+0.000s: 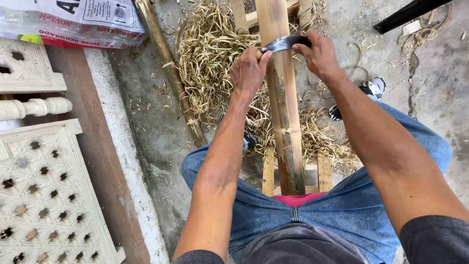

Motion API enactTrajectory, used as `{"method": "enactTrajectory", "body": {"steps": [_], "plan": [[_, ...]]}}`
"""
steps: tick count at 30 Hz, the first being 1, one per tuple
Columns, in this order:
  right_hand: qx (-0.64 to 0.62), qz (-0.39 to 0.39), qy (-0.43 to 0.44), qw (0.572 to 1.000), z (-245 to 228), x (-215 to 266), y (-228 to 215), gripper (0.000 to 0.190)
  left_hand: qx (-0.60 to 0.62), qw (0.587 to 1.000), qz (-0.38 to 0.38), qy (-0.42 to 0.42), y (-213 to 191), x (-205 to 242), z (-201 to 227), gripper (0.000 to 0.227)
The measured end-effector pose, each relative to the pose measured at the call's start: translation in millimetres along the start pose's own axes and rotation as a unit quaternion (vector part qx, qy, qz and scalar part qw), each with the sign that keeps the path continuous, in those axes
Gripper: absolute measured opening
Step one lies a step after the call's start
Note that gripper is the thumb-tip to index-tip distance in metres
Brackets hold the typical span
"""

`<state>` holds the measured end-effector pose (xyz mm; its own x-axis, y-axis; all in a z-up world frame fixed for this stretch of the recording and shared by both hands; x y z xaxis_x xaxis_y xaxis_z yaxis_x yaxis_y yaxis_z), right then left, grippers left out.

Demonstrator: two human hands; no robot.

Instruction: The recorder uses a curved knife to scrape the outer layer of a bamboo pole and then uses thin strips to tie knots around it.

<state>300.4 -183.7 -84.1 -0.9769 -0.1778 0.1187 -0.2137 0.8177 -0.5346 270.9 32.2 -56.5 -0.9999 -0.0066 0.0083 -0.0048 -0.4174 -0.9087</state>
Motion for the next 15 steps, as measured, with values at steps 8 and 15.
{"method": "enactTrajectory", "body": {"steps": [8,15], "plan": [[0.021,0.044,-0.020,0.999,6.2,81.9,3.4,0.035,-0.004,0.997,0.058,0.049,-28.2,80.0,34.5,0.039],[-0.021,-0.009,0.038,0.999,3.5,177.4,9.4,0.031,-0.006,0.999,-0.018,0.038,-16.0,167.5,48.0,0.036]]}}
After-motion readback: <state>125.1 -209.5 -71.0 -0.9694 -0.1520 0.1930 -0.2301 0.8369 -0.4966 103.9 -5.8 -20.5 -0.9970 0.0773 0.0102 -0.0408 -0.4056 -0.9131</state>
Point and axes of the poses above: each hand's wrist, its own x-axis away from the middle knuckle, its own y-axis out of the palm, z = x × y, the point moved 9 cm from there along -x, towards the middle knuckle, and after that the axes turned 2 degrees about -x, right-handed, at the moved point
